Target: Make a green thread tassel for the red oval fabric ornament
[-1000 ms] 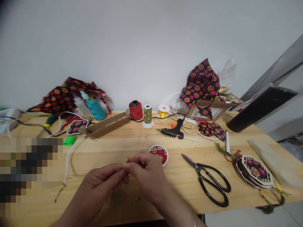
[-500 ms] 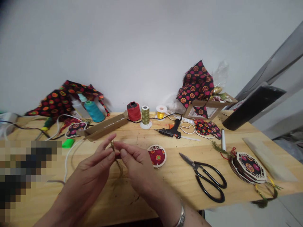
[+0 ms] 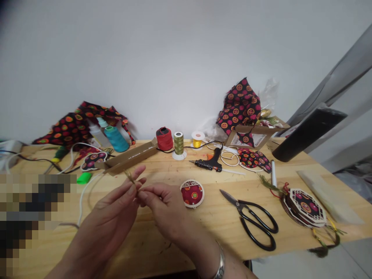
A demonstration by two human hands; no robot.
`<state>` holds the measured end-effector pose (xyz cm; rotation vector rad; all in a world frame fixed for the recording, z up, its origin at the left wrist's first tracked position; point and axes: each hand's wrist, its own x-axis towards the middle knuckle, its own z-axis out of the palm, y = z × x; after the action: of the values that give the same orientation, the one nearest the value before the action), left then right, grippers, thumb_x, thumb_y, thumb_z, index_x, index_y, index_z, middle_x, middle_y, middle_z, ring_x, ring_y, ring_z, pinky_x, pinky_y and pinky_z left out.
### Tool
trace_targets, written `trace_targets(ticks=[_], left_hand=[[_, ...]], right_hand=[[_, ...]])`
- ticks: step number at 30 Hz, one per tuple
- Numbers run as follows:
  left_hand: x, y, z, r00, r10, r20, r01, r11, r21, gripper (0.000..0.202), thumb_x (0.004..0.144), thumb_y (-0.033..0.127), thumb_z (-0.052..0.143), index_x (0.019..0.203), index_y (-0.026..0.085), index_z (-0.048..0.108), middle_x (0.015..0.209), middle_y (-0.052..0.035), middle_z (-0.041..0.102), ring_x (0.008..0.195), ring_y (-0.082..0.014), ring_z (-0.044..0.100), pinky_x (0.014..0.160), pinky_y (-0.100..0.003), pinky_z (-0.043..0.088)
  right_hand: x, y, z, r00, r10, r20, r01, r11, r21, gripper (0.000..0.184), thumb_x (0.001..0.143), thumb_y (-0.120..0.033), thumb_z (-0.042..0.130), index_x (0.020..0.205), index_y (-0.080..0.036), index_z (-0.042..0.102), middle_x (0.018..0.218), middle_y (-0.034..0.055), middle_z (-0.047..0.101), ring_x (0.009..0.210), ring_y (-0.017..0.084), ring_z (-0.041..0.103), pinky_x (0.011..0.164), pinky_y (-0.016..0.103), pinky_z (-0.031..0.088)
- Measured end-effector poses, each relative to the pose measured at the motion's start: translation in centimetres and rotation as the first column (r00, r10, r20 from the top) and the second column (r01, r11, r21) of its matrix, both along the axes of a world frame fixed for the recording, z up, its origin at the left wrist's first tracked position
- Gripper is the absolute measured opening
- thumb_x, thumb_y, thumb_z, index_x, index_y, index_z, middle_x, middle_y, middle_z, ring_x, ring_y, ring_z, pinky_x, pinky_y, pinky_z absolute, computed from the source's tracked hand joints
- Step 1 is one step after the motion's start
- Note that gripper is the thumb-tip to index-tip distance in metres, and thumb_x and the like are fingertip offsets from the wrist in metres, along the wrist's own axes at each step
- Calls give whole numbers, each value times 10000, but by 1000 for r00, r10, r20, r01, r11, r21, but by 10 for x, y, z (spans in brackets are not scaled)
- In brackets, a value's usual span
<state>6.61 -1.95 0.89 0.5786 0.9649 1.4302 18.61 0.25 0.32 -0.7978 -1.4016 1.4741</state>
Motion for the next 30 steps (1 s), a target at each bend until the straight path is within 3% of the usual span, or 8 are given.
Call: trace_targets(ticks=[4,8,11,14,22,26,30], left_hand=[[0,-1,-2,999,30,22,-31,998,49,74,719,217,722,774,182,757,1200,-28,622,992,-139,524,825,-212,432],[-2,-2,-2,997,59,41,-61,997,40,77,700,224,738,752,168,751,1020,-49,709,879,-147,581,767,-234,479],[-4,-2,0,996,79,40,-79,997,-3,116,666,249,769,732,157,745,822,-36,727,710,-119,584,630,-199,489],[-4,-2,3,993,102,58,-102,995,-2,131,609,231,806,668,146,726,651,-3,676,534,-70,497,512,-162,451],[-8,-11,6,993,114,-17,-114,993,11,157,606,266,803,580,161,689,565,6,579,564,-101,486,519,-160,453],[-14,-20,5,990,76,-115,-81,996,-31,166,616,306,789,554,195,683,553,-2,556,565,-133,478,515,-200,450],[-22,-27,1,975,10,-223,-6,1000,17,233,687,330,733,507,213,645,552,-5,535,580,-150,477,535,-223,438]], right_hand=[[0,3,-8,998,-23,54,16,992,125,181,824,-134,557,696,-195,670,691,-36,621,696,105,554,677,214,426],[4,8,-14,986,-54,159,11,965,262,140,842,-148,574,781,-196,691,798,4,656,776,129,584,732,250,444],[10,12,-15,952,-101,290,-12,931,365,122,841,-137,587,804,-185,692,818,27,659,813,147,569,772,283,439],[15,19,-14,904,-158,397,-52,881,470,115,827,-118,605,771,-171,691,771,32,660,820,159,543,795,303,429],[28,41,-18,828,-300,474,-122,729,674,138,814,-102,616,728,-193,673,805,15,677,888,173,503,857,333,407],[31,55,-15,719,-434,543,-154,662,733,145,827,-119,600,727,-196,671,848,32,663,923,194,485,833,357,407],[31,77,-9,615,-550,565,-193,590,784,139,830,-136,594,742,-208,675,912,40,658,972,219,462,837,385,396]])
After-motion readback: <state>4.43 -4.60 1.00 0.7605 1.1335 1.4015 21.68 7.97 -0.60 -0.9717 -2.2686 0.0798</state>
